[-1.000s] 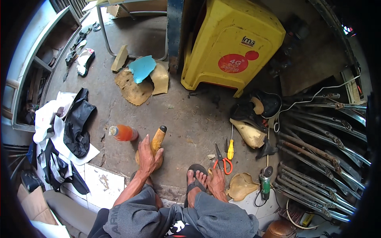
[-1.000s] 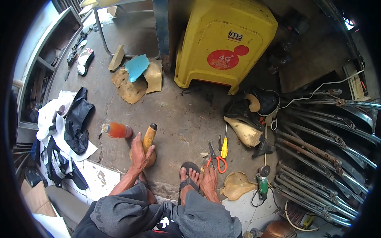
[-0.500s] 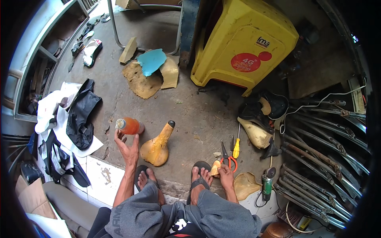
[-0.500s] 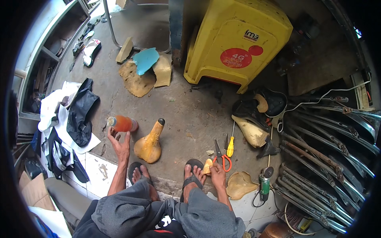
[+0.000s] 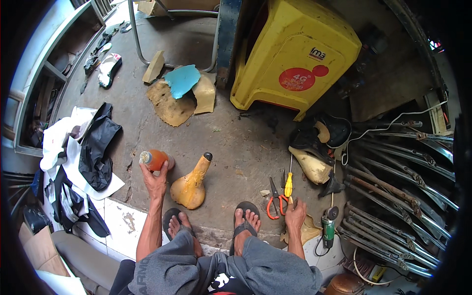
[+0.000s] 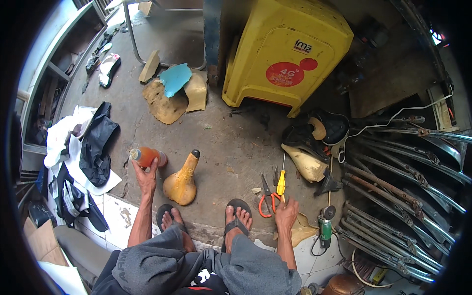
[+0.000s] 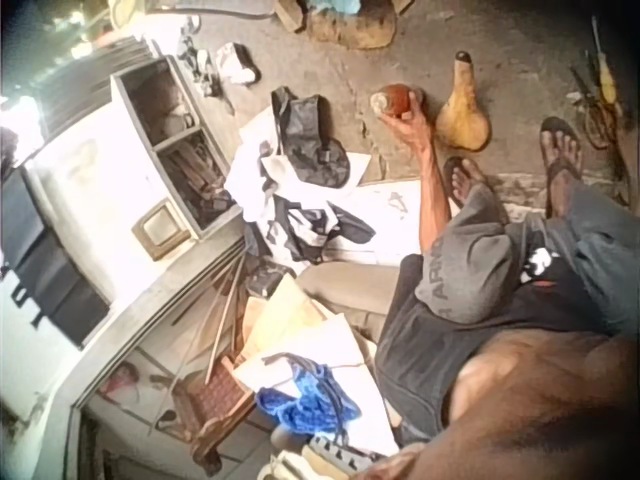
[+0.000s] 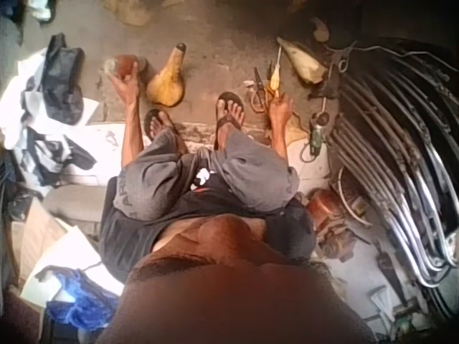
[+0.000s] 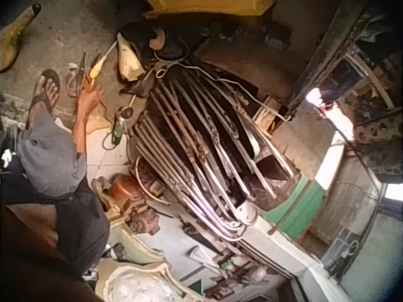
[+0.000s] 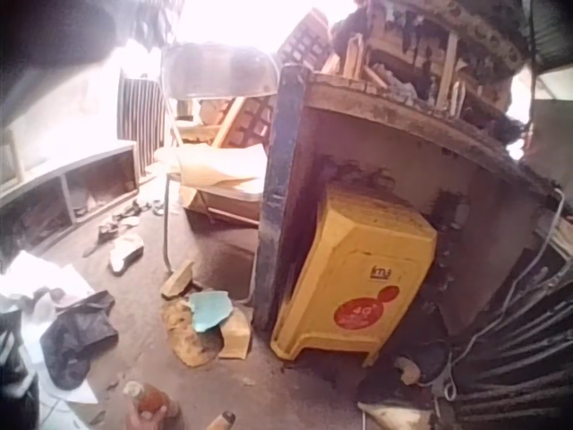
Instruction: The person reupholsters a bicycle seat by applying adhesive from a bottle to the seat frame and a piece of foam, then pressing the foam onto the seat to bond them together.
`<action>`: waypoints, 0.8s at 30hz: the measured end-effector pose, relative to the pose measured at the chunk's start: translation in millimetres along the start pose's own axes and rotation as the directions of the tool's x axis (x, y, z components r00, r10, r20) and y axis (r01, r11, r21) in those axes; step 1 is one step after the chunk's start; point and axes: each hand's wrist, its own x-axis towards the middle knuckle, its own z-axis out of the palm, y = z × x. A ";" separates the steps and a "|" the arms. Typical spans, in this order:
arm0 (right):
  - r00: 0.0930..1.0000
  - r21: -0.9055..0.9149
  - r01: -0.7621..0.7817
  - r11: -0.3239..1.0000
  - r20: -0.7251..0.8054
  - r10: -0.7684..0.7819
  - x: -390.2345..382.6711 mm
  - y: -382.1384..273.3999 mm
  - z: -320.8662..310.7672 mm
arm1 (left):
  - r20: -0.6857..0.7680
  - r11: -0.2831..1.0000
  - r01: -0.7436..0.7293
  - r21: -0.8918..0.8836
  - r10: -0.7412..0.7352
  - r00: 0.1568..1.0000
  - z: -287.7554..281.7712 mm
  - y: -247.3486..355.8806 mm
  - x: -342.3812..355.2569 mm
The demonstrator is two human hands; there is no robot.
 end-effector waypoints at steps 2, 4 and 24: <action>0.988 -0.061 0.099 0.993 -0.114 -0.106 0.4 -19.8 -2.1 | -0.022 0.999 0.007 0.034 -0.007 1.000 1.9 -7.1 1.6; 0.971 0.035 0.233 0.972 -0.063 -0.231 2.3 -28.3 4.7 | -0.012 0.998 0.049 0.041 -0.049 0.999 4.4 -8.9 2.0; 0.791 0.685 0.017 0.729 0.437 -0.429 27.0 -218.9 -60.3 | 0.230 0.898 -0.438 0.051 0.416 0.880 -33.4 102.7 -32.8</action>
